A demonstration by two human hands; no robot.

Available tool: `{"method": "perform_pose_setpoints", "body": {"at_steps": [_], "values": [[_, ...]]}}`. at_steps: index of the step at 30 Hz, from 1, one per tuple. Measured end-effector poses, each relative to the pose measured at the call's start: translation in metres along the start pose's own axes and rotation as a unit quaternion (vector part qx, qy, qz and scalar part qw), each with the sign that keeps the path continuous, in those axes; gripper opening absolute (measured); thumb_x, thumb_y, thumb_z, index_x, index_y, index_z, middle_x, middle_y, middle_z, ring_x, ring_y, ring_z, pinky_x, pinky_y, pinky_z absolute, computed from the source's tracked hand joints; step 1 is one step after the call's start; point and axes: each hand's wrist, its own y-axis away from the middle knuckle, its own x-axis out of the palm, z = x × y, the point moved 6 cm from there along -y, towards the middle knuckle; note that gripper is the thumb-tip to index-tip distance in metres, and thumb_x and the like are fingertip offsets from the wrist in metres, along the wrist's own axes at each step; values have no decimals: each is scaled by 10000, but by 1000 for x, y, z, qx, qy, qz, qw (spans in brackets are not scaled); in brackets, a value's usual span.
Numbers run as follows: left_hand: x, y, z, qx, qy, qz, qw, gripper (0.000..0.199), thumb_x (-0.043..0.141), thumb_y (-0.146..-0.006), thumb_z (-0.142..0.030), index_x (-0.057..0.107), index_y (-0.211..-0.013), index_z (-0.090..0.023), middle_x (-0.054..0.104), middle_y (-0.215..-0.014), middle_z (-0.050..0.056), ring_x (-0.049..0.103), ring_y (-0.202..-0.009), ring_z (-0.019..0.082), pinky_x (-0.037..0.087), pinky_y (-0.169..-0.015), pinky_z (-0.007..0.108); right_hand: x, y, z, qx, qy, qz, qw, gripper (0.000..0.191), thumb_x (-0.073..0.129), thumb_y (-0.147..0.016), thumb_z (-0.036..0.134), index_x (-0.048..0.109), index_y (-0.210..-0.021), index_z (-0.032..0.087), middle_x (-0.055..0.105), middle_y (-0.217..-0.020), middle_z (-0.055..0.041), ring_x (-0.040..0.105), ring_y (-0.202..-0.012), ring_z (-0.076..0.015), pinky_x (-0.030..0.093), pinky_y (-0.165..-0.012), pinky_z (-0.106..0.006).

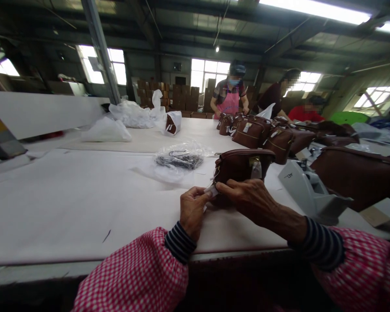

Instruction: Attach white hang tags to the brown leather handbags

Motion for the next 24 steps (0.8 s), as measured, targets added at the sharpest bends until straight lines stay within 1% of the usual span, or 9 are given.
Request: {"method": "perform_pose_setpoints", "body": {"at_steps": [3, 5, 7, 12, 14, 16, 18, 20, 24], "values": [[0, -1, 0, 14, 5, 12, 1000, 227, 836, -628, -269, 698, -759, -147, 720, -698, 19, 589, -590, 102, 400, -557, 221, -11, -5, 6, -39, 54, 0, 998, 240, 514, -909, 54, 595, -1067, 216, 646, -843, -24, 531, -579, -153, 148, -551, -318], [0, 0, -1, 18, 13, 13, 1000, 234, 844, -627, -272, 702, -765, -148, 722, -723, 21, 617, -636, 115, 427, -592, 230, -19, -7, 11, -86, 98, -16, 991, 283, 477, -906, 7, 602, -1065, 204, 643, -874, -44, 556, -651, -177, 184, -578, -329], [0, 0, -2, 15, 19, 8, 1000, 240, 846, -626, -268, 705, -776, -145, 719, -728, 17, 617, -641, 111, 437, -605, 230, -21, -10, 14, -129, 131, -32, 982, 322, 440, -916, -17, 604, -1091, 198, 646, -918, -63, 570, -723, -192, 209, -610, -340], [0, -1, -3, 13, 27, -1, 1000, 273, 866, -608, -276, 711, -773, -123, 717, -710, 23, 617, -649, 108, 448, -619, 221, -11, -20, 4, -140, 111, -9, 984, 229, 484, -919, 21, 592, -1023, 194, 633, -834, -37, 500, -624, -161, 180, -603, -336], [0, -2, -3, 17, 26, -4, 1000, 278, 869, -603, -279, 708, -763, -118, 716, -699, 25, 605, -626, 99, 430, -586, 208, -18, -21, 6, -150, 109, -19, 982, 203, 469, -944, 42, 595, -1028, 177, 642, -843, -51, 516, -662, -166, 205, -626, -330], [-1, -3, -1, 10, 25, -8, 1000, 274, 865, -605, -275, 701, -762, -123, 709, -676, 13, 561, -553, 75, 380, -518, 194, -30, -20, 12, -163, 111, -25, 980, 197, 445, -966, 54, 609, -1011, 155, 657, -859, -73, 543, -711, -179, 232, -651, -332], [-1, -4, 0, 6, 34, -7, 999, 270, 860, -602, -263, 690, -764, -131, 705, -664, 4, 536, -512, 64, 347, -483, 191, -39, -20, 18, -174, 110, -3, 979, 215, 430, -975, 48, 625, -997, 134, 677, -872, -93, 562, -729, -186, 242, -657, -335], [-1, -4, 1, 9, 52, -2, 999, 257, 851, -607, -252, 681, -761, -136, 710, -668, 8, 565, -532, 79, 368, -496, 194, -42, -24, 20, -175, 105, 29, 979, 229, 419, -982, 44, 634, -1005, 120, 692, -892, -107, 571, -732, -187, 238, -652, -335], [1, -4, 0, 24, 56, 9, 998, 232, 838, -618, -244, 685, -753, -134, 724, -684, 22, 610, -591, 104, 414, -543, 207, -30, -40, 14, -141, 77, 95, 982, 193, 449, -1004, 98, 638, -989, 129, 687, -882, -99, 570, -720, -177, 208, -632, -323]]}}
